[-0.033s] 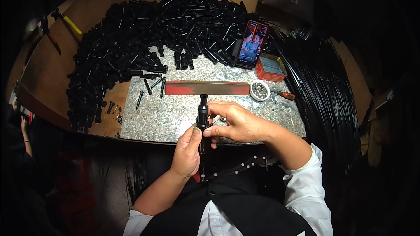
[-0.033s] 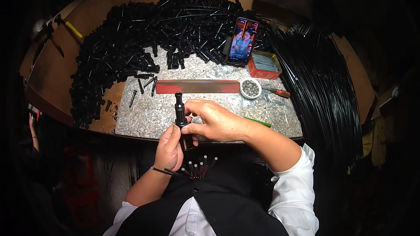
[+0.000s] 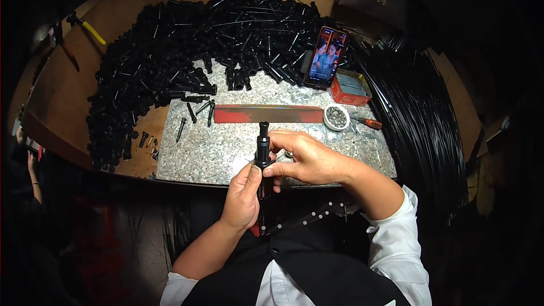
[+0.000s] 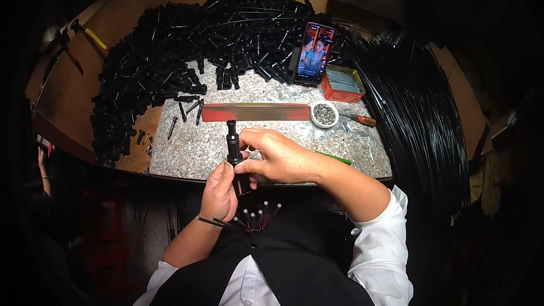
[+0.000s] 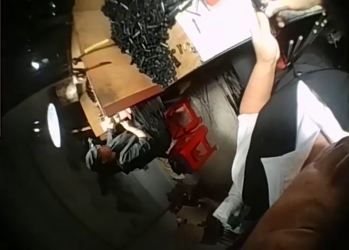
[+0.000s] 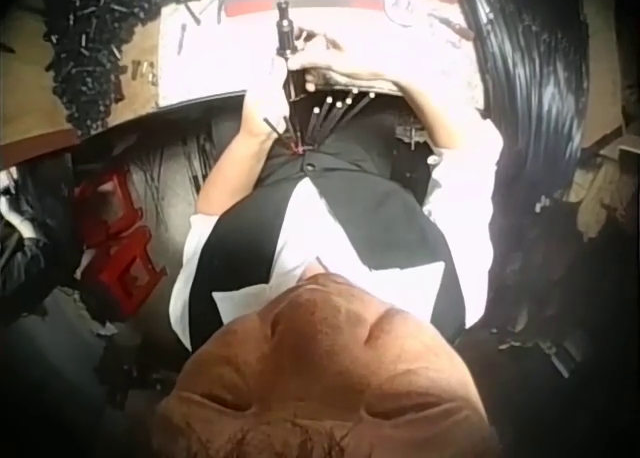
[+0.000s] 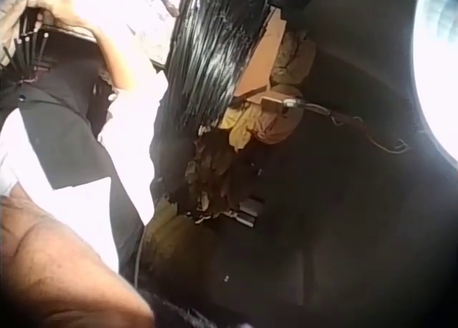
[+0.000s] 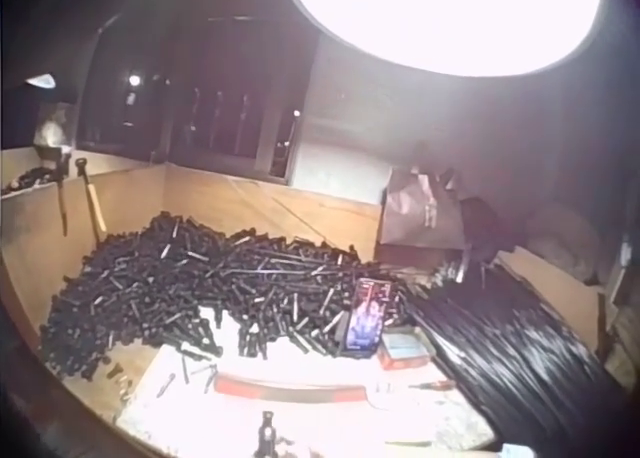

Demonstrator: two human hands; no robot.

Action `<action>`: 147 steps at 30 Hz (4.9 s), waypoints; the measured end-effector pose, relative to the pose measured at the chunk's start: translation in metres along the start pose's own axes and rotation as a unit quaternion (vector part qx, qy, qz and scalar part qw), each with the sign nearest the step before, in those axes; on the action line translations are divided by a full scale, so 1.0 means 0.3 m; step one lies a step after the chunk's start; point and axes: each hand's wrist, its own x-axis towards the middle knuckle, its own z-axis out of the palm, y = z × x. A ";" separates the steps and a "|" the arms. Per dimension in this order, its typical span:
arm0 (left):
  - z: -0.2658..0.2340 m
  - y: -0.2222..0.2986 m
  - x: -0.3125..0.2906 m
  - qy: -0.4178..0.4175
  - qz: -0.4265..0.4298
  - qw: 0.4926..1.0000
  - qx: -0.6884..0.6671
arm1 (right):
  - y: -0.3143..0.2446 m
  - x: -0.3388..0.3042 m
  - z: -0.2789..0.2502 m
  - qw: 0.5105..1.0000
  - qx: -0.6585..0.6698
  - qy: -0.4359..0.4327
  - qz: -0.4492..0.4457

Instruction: Manually assembling and crimping wire components into plastic housings at a production workbench.

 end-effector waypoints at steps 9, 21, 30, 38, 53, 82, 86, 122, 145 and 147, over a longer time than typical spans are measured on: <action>-0.010 0.008 0.010 -0.014 -0.021 1.000 -0.018 | 0.019 -0.024 0.034 0.974 0.181 0.010 0.134; -0.012 0.039 0.002 -0.006 0.017 0.998 0.059 | 0.108 -0.085 0.206 0.916 0.322 0.144 0.191; -0.066 0.025 0.005 -0.034 -0.011 0.996 -0.086 | 0.059 -0.089 0.272 0.888 0.408 0.152 0.145; -0.085 0.019 0.003 -0.054 0.000 0.994 -0.095 | 0.049 -0.103 0.274 0.892 0.409 0.152 0.119; -0.080 0.033 -0.002 -0.109 -0.057 0.987 -0.100 | 0.099 -0.094 0.245 0.911 0.398 0.069 0.085; -0.085 0.101 -0.011 0.086 0.075 0.993 0.016 | 0.034 -0.048 0.286 0.953 0.200 0.222 -0.046; -0.088 0.121 -0.032 0.103 0.142 0.984 0.036 | 0.030 0.015 0.306 0.939 0.161 0.289 -0.090; -0.160 0.237 -0.022 0.076 0.119 0.967 0.213 | 0.068 0.055 0.338 0.883 0.459 0.093 0.028; -0.043 0.263 -0.052 0.120 0.156 0.838 0.509 | 0.047 0.091 0.415 0.890 0.411 0.200 -0.007; -0.061 0.256 -0.052 0.120 0.169 0.832 0.515 | 0.065 0.096 0.414 0.890 0.418 0.184 0.003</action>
